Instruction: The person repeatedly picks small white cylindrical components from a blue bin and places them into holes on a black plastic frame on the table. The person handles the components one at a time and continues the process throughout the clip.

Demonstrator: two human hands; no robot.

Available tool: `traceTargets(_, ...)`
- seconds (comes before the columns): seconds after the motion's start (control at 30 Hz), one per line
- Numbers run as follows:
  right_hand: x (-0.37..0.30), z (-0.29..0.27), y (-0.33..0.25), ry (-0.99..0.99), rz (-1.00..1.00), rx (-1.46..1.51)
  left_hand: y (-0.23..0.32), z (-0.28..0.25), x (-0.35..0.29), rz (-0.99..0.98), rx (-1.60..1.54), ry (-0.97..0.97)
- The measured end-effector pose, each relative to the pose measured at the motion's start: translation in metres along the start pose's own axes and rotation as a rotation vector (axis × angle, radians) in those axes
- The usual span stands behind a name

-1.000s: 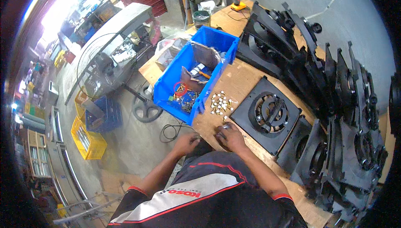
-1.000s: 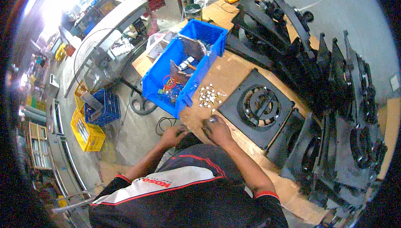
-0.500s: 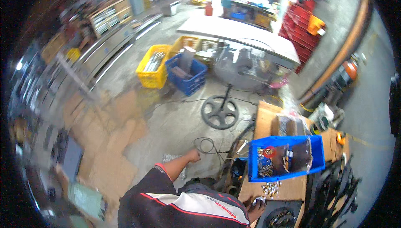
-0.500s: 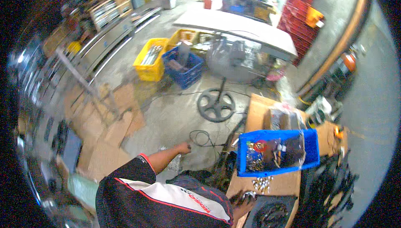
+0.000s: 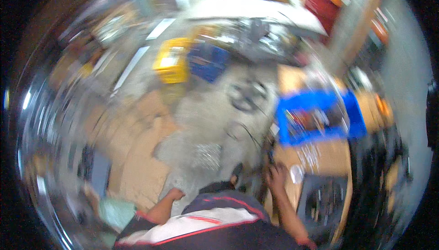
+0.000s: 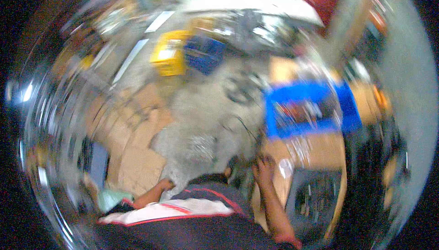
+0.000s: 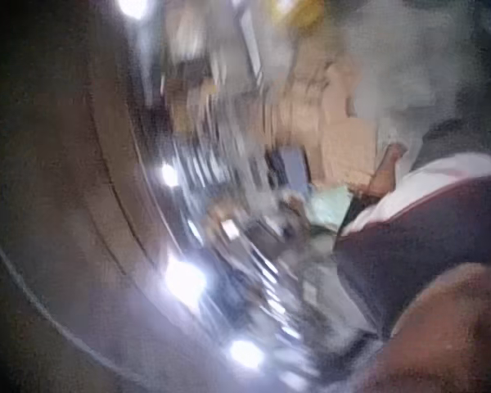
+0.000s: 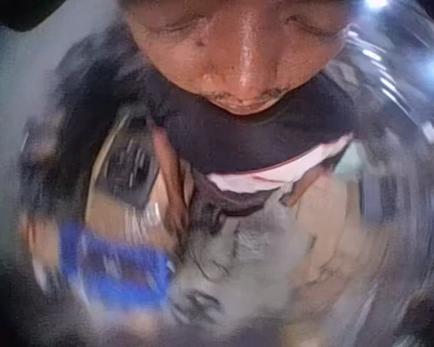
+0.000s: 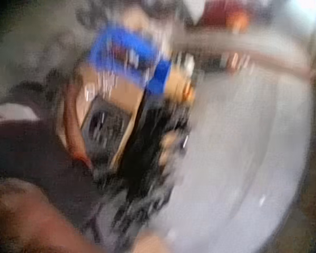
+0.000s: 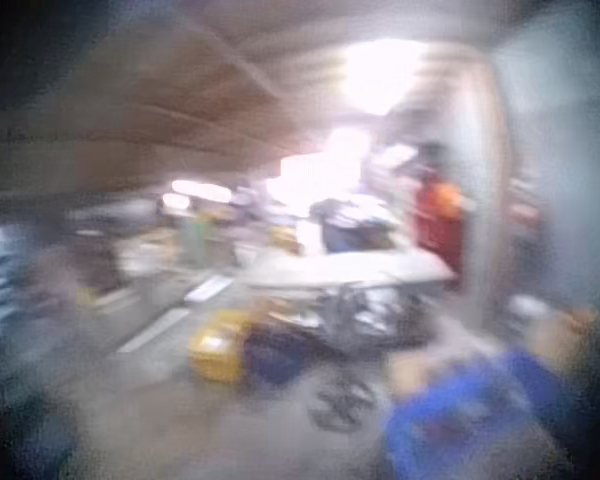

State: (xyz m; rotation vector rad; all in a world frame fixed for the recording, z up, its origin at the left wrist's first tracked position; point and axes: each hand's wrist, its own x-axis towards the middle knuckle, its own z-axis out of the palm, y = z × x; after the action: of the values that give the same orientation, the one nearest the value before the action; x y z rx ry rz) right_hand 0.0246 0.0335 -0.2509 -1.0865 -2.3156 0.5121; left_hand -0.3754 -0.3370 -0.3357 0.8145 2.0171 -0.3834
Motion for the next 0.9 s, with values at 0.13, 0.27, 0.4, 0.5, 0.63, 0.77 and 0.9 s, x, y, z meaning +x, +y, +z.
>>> traceTargets(0.13, 0.001, -0.008, 0.006, 0.064, -0.005, -0.001, -0.07, 0.064, -0.054, 0.001, -0.618, 0.103)
traceTargets(0.27, -0.002, -0.023, 0.001, 0.152, -0.003, -0.078, -0.077, 0.06, -0.03, 0.115, -0.303, 0.314)
traceTargets(0.4, -0.004, -0.02, -0.008, 0.166, 0.003, -0.074, -0.042, 0.058, -0.037, -0.082, -0.924, 0.181)
traceTargets(0.5, -0.02, -0.017, 0.005, 0.179, 0.117, -0.066, -0.013, 0.036, -0.041, 0.056, -0.88, 0.28)
traceTargets(0.63, -0.019, -0.052, -0.011, 0.214, -0.028, -0.065, -0.006, 0.019, -0.032, 0.188, -0.567, 0.466)
traceTargets(0.77, -0.028, -0.056, -0.059, 0.058, -0.056, -0.138, -0.022, 0.044, -0.038, -0.002, -0.717, 0.346)
traceTargets(0.9, -0.052, -0.007, -0.1, -0.118, -0.147, -0.158, -0.09, 0.134, -0.026, -0.082, -0.757, 0.335)
